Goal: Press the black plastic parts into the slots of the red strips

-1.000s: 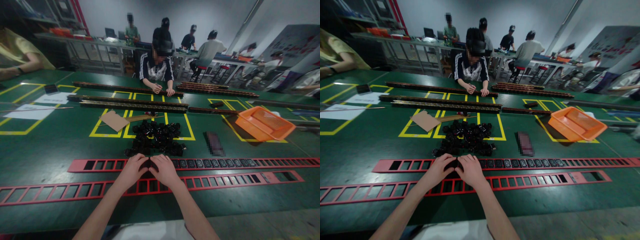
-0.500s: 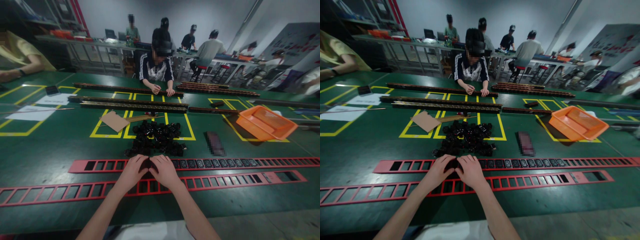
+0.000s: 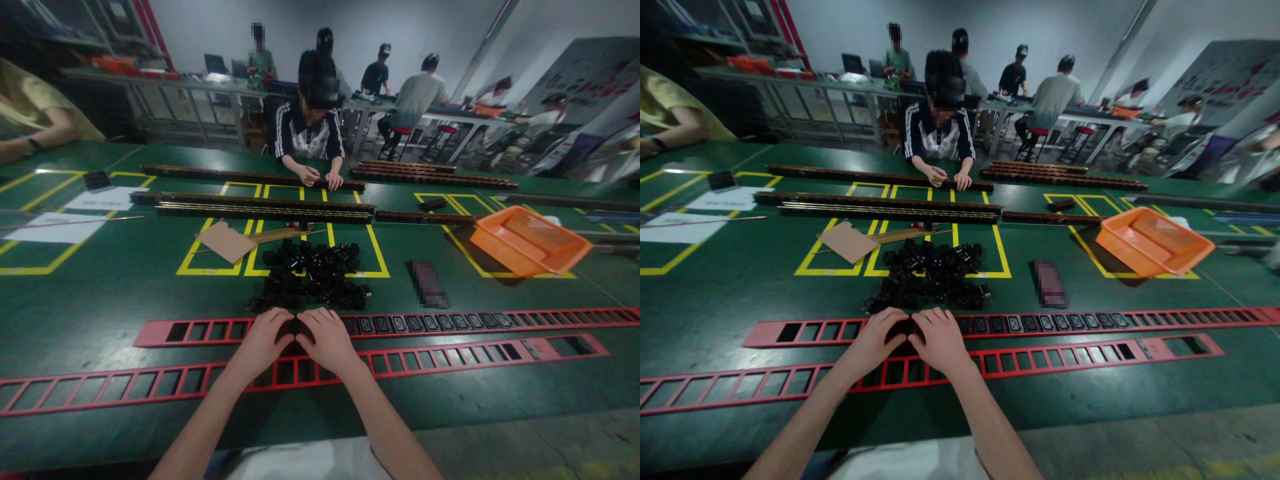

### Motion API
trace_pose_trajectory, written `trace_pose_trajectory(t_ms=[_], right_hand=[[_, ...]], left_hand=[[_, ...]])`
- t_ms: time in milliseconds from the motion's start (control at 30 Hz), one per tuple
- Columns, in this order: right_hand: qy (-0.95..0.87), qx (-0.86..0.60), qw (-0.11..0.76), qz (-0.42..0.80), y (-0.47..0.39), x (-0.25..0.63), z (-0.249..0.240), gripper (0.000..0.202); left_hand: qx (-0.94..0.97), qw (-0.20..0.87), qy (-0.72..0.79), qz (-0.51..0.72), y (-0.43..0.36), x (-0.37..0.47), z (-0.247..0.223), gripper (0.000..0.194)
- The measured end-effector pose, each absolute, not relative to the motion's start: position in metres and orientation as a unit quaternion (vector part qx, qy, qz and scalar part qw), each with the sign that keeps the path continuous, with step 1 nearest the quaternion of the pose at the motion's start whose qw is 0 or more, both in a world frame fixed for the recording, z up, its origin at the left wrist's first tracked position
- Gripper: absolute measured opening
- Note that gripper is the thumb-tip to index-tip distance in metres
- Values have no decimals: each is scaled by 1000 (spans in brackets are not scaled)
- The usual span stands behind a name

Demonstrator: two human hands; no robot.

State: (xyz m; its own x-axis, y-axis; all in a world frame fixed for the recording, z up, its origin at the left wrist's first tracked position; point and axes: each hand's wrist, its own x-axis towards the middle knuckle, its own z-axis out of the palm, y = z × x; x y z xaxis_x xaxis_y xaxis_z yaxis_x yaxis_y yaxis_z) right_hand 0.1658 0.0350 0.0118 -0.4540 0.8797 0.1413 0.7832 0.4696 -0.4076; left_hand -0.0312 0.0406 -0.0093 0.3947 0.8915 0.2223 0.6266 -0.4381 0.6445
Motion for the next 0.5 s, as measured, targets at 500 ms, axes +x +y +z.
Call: trace_pose_trajectory(t_ms=[500], right_hand=[[-842, -490, 165, 152, 39, 168, 8, 38]], left_hand=[[803, 234, 477, 269, 42, -32, -18, 36]])
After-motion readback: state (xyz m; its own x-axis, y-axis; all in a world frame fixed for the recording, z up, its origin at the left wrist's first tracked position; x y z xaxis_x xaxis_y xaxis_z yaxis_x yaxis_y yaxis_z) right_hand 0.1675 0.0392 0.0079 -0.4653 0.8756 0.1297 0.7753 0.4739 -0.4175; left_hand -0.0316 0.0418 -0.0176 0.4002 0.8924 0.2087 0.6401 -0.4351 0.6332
